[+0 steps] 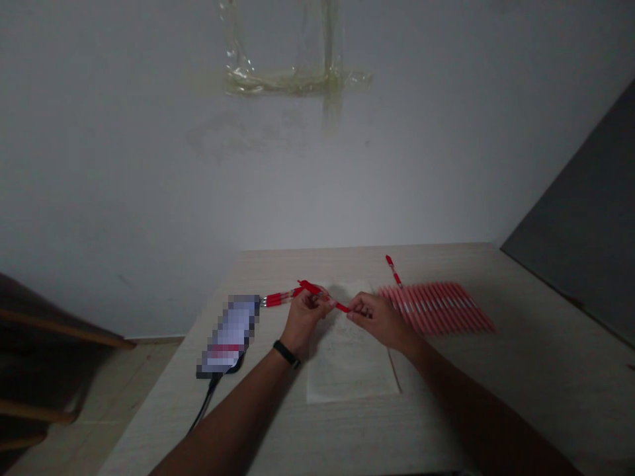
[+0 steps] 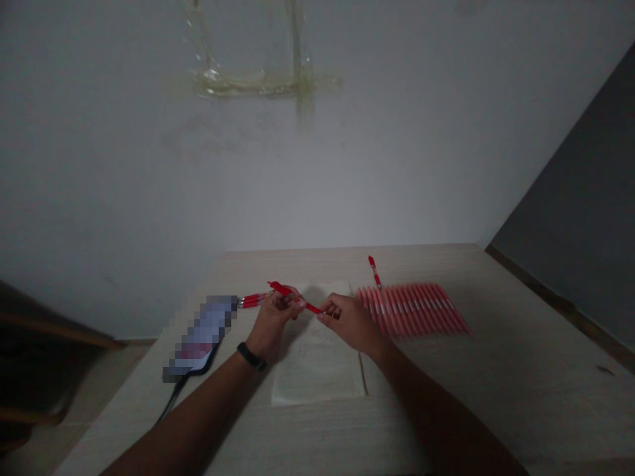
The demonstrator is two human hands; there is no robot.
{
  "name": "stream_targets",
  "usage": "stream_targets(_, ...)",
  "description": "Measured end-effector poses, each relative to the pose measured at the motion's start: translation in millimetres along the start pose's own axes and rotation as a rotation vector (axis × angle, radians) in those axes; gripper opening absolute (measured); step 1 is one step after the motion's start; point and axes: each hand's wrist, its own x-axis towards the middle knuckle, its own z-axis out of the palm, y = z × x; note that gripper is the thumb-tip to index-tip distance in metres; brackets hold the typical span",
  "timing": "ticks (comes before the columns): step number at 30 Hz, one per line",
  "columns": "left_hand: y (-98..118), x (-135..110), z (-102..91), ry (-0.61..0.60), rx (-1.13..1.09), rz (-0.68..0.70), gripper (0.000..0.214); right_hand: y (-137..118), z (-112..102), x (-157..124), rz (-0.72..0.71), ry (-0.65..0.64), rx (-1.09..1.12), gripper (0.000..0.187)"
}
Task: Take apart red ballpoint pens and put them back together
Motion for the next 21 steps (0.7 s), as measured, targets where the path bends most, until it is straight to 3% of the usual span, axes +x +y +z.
stream_targets(6,-4.3,-2.0,0.2,-0.020,-0.017,-0.145,0.036,3.8,-12.5,3.3,-0.020,0.116,-0.122,0.011)
stream_targets(10,-6.6,-4.6,-0.2,-0.034,-0.029,-0.285,0.035,11.9,-37.3,7.9,0.042,0.275,-0.246,0.015)
stream_targets(16,-5.2,-6.0,-1.0,-0.088,-0.006,-0.265,0.031,25.5,-79.0,13.2,0.168,0.563,-0.568,0.015)
stream_targets(21,-1.7,-6.9,0.6,-0.102,0.015,-0.239,0.033,32.9,-98.4,10.7,0.318,0.646,-0.710,0.014)
